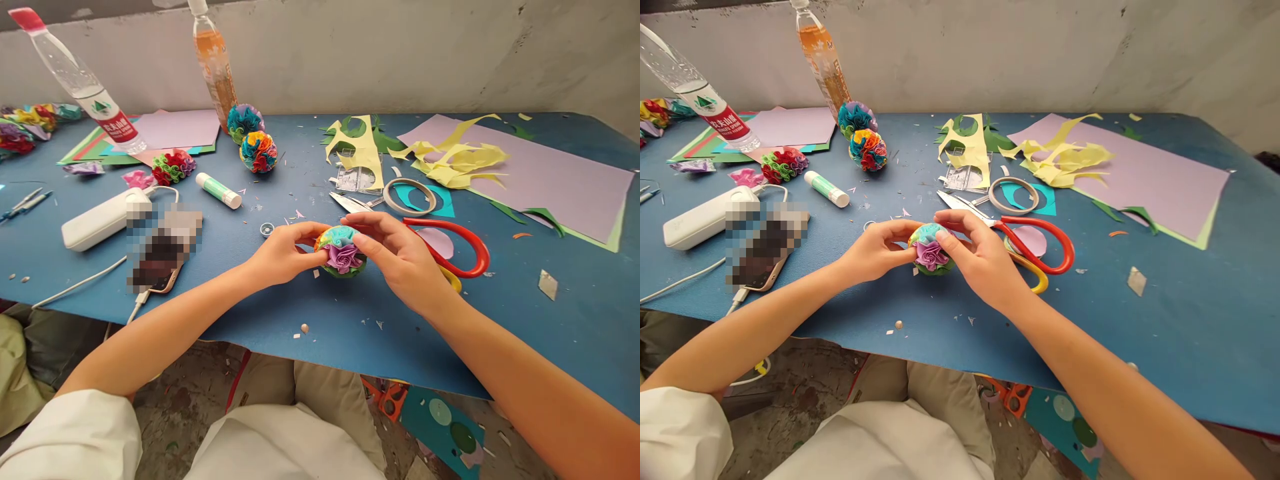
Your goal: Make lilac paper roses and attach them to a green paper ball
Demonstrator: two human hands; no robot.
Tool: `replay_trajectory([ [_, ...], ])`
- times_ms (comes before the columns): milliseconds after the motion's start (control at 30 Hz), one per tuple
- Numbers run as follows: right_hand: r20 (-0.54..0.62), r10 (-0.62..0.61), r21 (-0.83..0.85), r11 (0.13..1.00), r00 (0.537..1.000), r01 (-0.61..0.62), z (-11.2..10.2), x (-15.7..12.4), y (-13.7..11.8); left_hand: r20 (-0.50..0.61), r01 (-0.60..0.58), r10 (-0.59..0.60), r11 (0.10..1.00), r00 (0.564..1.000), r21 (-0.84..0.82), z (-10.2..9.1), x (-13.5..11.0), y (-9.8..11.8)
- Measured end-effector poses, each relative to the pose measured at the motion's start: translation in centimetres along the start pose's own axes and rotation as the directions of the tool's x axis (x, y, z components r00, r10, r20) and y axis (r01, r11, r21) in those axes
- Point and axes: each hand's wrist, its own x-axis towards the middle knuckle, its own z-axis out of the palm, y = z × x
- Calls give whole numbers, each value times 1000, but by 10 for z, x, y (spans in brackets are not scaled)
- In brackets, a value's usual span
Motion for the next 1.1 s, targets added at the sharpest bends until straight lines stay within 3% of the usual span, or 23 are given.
replay_trajectory([
  [167, 19, -42, 83, 996, 999, 40, 0, -2, 1, -182, -91, 115, 987, 977, 131, 0, -3, 4],
  [267, 49, -23, 108, 994, 999, 18, -1, -2, 2, -228, -140, 201, 956, 953, 258, 0, -6, 5],
  [367, 62, 17, 80, 997, 998, -22, 0, -1, 2, -210, -141, 206, 947, 956, 289, 0, -9, 7],
  [567, 29, 34, 56, 998, 999, -36, 1, 0, 1, -136, -88, 101, 992, 986, 95, 0, -11, 10],
  [700, 47, 70, 51, 996, 996, -72, 1, 0, 1, -142, -57, 66, 996, 988, 64, -1, -8, 10],
  [1100, 77, 121, 88, 988, 990, -127, 1, 3, 3, -129, -91, 120, 973, 984, 213, -3, -8, 8],
])
